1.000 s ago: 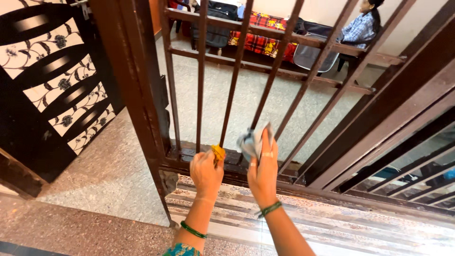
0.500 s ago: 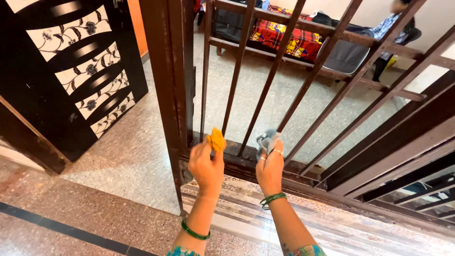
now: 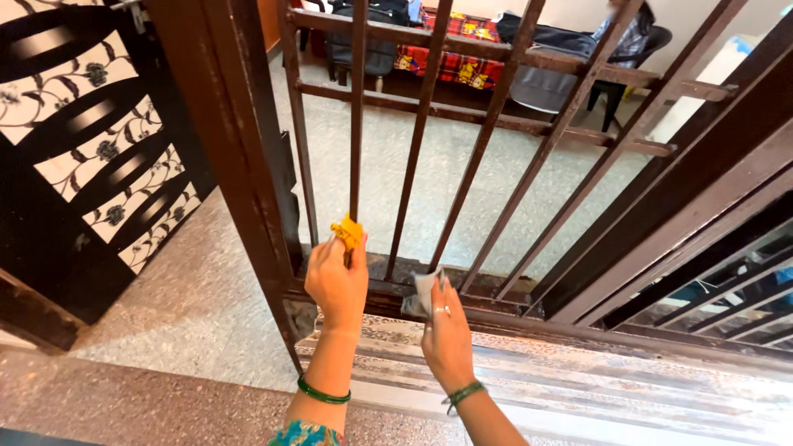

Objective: The person cleans a brown metal railing using a yellow sponge and a blue cloth. They wipe the horizontal bars and vertical supports of the railing, moving along its length while holding the cleaning tools in both hands.

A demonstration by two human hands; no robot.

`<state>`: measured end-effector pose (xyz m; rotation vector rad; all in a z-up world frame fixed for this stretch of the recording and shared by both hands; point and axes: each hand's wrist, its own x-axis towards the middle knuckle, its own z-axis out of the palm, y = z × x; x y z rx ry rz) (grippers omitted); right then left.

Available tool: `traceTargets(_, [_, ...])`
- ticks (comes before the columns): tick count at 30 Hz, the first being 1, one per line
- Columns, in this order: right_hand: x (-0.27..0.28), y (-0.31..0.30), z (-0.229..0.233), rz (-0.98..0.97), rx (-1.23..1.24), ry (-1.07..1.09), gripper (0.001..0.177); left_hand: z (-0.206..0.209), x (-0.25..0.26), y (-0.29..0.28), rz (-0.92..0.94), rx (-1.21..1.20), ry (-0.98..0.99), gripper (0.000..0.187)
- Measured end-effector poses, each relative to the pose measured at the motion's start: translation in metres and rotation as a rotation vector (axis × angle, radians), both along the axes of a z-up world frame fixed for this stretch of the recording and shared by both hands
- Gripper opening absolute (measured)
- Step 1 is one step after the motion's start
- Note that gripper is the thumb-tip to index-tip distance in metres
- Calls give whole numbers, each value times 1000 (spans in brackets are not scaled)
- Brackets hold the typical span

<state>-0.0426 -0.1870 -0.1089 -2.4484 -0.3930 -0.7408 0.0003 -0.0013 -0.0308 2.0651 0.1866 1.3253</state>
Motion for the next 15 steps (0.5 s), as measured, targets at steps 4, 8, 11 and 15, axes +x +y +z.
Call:
traceTargets(4, [-18, 10, 13, 11, 119, 93, 77, -22, 2, 2, 10, 38, 31, 27])
traceTargets(8, [-15, 31, 66, 142, 240, 1, 79, -42, -3, 6, -7, 30, 135, 24])
traceTargets(11, [8, 52, 106, 184, 341, -46, 71, -55, -10, 9, -38, 40, 167, 20])
traceTargets(15, [31, 74, 123, 189, 434, -25, 54, -62, -13, 24, -168, 6, 215, 20])
